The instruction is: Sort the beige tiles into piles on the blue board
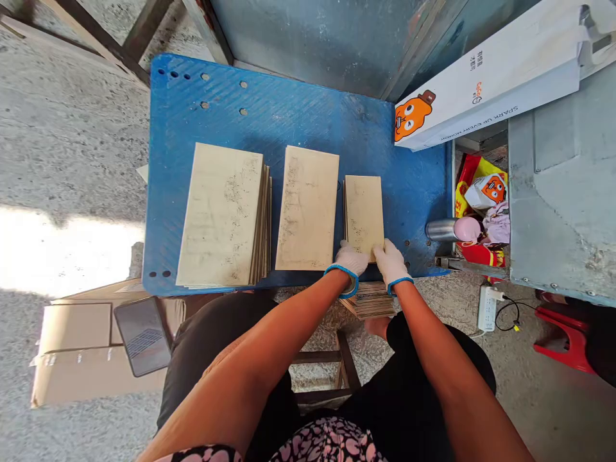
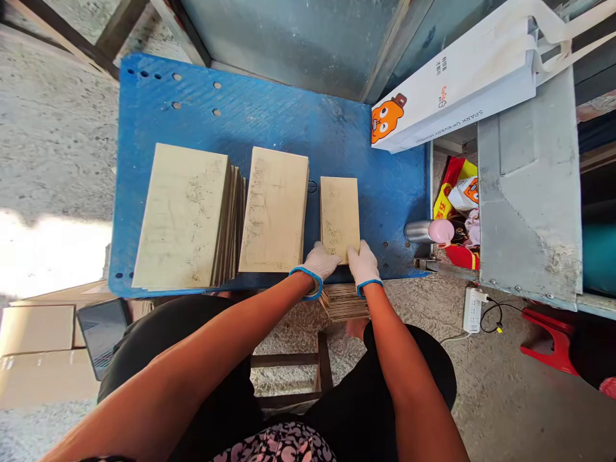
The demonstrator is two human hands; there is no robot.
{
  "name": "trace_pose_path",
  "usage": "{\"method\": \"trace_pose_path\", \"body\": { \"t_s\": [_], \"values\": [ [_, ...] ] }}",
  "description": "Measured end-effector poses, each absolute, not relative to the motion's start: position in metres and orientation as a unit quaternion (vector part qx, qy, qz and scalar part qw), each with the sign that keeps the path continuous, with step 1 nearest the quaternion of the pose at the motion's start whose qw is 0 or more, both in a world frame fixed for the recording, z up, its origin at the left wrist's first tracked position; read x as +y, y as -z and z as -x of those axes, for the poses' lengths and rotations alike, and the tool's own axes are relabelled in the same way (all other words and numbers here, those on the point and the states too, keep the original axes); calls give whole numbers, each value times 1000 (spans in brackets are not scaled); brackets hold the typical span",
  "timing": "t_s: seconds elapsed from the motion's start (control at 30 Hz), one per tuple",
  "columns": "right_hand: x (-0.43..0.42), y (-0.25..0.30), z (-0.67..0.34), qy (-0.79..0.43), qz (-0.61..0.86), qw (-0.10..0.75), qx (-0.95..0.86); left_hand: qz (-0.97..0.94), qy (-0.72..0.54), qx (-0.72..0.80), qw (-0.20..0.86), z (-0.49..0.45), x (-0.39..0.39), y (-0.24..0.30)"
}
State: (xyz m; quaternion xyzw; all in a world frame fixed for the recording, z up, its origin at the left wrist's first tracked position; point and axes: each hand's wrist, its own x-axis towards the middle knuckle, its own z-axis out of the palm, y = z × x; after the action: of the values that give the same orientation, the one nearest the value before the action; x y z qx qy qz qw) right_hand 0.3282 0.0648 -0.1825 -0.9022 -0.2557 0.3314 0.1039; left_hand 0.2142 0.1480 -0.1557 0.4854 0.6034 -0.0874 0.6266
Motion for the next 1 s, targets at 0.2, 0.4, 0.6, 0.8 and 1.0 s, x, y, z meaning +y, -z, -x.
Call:
{"method": "trace_pose_path", "body": {
  "t_s": [0.2,0.4,0.6,0.8,1.0],
  "values": [
    [65,190,-330,-327,905,143,-230,-471,69,609,635,-210,144,155],
    [67,193,-334,-358,898,196,-163,-424,11,599,679,-208,142,156],
    [76,178,-341,-357,903,192,-138,-435,26,621,652,-211,144,151],
    [87,151,-347,-425,881,185,-93,-420,28,624,659,-215,145,158],
    [94,148,-351,-495,807,323,4,-362,14,618,697,-221,147,158]
  ]
}}
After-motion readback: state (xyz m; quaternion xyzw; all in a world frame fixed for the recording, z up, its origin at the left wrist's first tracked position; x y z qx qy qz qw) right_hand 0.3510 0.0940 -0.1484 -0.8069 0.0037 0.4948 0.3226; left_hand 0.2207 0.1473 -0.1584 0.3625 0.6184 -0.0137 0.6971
